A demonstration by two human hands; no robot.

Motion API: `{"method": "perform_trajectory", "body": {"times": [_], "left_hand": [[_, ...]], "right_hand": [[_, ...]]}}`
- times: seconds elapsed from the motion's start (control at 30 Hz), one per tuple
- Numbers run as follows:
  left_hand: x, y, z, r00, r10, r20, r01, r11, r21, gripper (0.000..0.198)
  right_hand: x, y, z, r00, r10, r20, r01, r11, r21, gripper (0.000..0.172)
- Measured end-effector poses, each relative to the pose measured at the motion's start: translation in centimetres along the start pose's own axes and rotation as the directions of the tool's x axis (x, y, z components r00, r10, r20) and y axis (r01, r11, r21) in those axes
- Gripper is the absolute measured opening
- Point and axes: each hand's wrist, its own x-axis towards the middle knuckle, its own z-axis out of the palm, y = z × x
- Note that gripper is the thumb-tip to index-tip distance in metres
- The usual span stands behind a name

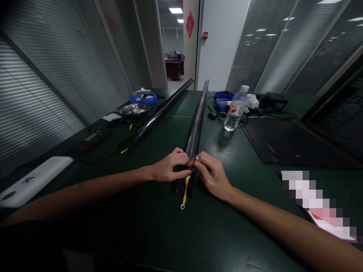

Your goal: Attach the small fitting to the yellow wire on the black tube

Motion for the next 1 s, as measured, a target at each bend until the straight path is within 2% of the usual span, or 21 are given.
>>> {"method": "perform_trajectory", "body": {"times": [0.13,0.23,0.5,0.73,1.0], "left_hand": [[-0.1,-0.1,0.0,1.0,0.014,-0.006,-0.014,1.0,-0.007,0.017],[-0.1,-0.2,0.1,1.0,0.015,-0.007,-0.016,0.999,-0.028,0.016],[0.0,0.0,0.0,1.0,-0.002,-0.005,0.002,1.0,-0.025,0.015],[-0.1,-0.1,0.0,1.0,0.011,0.003,-0.01,1.0,-0.029,0.016],[-0.1,0.0,0.0,1.0,-0.012,-0.005,0.012,1.0,-0.021,0.018]], "right_hand": [[0.1,-0.6,0.0,0.998,-0.048,-0.029,0.046,0.996,-0.077,0.024],[0.1,-0.7,0.0,0.999,-0.036,-0.025,0.034,0.995,-0.091,0.024],[-0.1,0.2,0.0,1.0,0.007,0.018,-0.008,0.999,0.045,0.025],[0.1,-0.5,0.0,0.999,-0.031,-0.029,0.029,0.995,-0.095,0.025],[-0.2,0.4,0.0,1.0,0.011,0.013,-0.011,1.0,0.014,0.025]]}}
